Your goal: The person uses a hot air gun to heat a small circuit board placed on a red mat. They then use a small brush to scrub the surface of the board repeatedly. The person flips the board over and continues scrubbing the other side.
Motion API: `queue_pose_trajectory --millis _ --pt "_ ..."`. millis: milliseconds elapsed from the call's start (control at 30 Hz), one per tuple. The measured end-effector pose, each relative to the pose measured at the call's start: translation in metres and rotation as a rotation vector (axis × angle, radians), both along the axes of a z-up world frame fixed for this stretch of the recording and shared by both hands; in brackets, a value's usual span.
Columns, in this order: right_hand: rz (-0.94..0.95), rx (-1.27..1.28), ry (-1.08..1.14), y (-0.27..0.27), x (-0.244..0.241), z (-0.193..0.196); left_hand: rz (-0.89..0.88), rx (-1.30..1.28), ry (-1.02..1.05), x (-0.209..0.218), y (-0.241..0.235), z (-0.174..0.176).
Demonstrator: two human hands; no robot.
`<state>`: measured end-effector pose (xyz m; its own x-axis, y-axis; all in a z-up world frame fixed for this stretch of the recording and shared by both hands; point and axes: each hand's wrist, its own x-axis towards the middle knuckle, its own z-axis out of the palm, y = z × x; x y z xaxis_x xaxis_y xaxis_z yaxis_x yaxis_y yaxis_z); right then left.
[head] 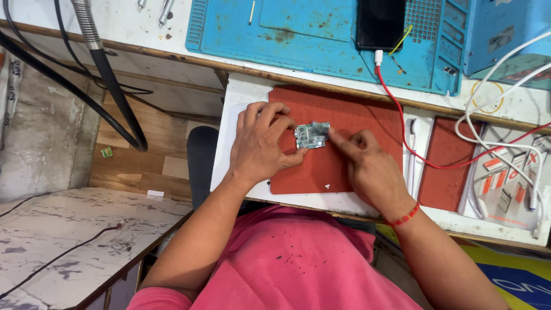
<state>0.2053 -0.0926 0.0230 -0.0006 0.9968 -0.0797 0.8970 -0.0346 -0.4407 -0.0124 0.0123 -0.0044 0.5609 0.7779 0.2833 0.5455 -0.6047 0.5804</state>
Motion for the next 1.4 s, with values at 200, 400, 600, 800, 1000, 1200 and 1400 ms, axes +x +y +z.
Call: queue_pose_trajectory --millis 200,400,600,800,1000,1200,1400 --pt "0.006 0.008 -0.023 0.006 -0.005 0.000 0.004 0.011 -0.014 -0.001 -0.001 -0.001" --pt "-0.073 -0.034 -0.045 -0.001 -0.006 0.003 0.002 -0.011 0.020 0.001 0.001 -0.001" --pt "-0.078 -0.044 -0.040 -0.011 -0.007 0.001 -0.050 0.033 0.028 0.000 0.001 0.002" --pt "0.002 -0.006 -0.019 -0.018 -0.007 0.003 -0.059 0.048 0.035 0.001 0.000 0.000" --pt "-0.054 -0.032 -0.024 -0.019 -0.010 0.002 -0.096 0.049 0.021 0.000 -0.002 0.003" --pt "-0.054 -0.044 -0.017 -0.028 -0.018 0.003 -0.135 0.024 0.026 -0.002 -0.003 0.008" --pt "-0.021 -0.004 0.027 -0.032 -0.016 -0.001 -0.088 0.034 -0.012 -0.001 -0.008 0.005"
